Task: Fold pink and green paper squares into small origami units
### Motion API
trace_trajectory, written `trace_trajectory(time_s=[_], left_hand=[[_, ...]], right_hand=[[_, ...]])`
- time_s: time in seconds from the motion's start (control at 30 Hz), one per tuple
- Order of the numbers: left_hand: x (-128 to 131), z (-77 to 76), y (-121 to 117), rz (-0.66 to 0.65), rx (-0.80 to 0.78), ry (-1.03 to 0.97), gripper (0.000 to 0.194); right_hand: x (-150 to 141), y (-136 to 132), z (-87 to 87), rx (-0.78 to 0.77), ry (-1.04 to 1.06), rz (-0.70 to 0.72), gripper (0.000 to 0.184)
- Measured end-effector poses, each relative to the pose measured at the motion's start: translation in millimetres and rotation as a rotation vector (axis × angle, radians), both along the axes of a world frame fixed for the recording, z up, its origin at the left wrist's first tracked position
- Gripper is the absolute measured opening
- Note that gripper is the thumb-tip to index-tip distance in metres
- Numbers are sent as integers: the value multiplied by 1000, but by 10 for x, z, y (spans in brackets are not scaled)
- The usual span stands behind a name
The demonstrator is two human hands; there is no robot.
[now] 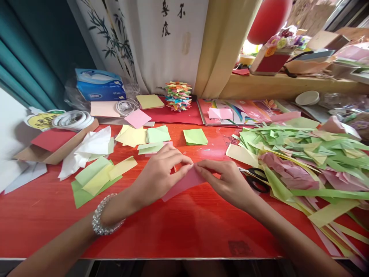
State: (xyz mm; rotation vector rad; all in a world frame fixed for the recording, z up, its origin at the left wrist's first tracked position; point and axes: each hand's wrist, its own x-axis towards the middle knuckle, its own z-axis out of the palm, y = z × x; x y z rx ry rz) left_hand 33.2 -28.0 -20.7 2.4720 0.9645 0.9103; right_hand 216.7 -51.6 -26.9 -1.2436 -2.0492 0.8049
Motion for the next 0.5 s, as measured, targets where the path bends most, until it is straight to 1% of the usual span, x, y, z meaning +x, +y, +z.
trace_trajectory(time_s=[0.1,0.2,0.33,0.5], left_hand=[[4,-3,-10,7,-7,-22,9],[12,-2,-23,0,-45,-43,8],[32,-11,-45,4,-107,-50,9],[51,-16,-47,57,-194,1,10]], right_hand=[[-5,-4,-17,49,-38,-8,23],[-2,-1,-28,113,-20,-50,15],[2,11,-49,136,-6,-67,11],[-16,9,-114,208,-178,-96,17]])
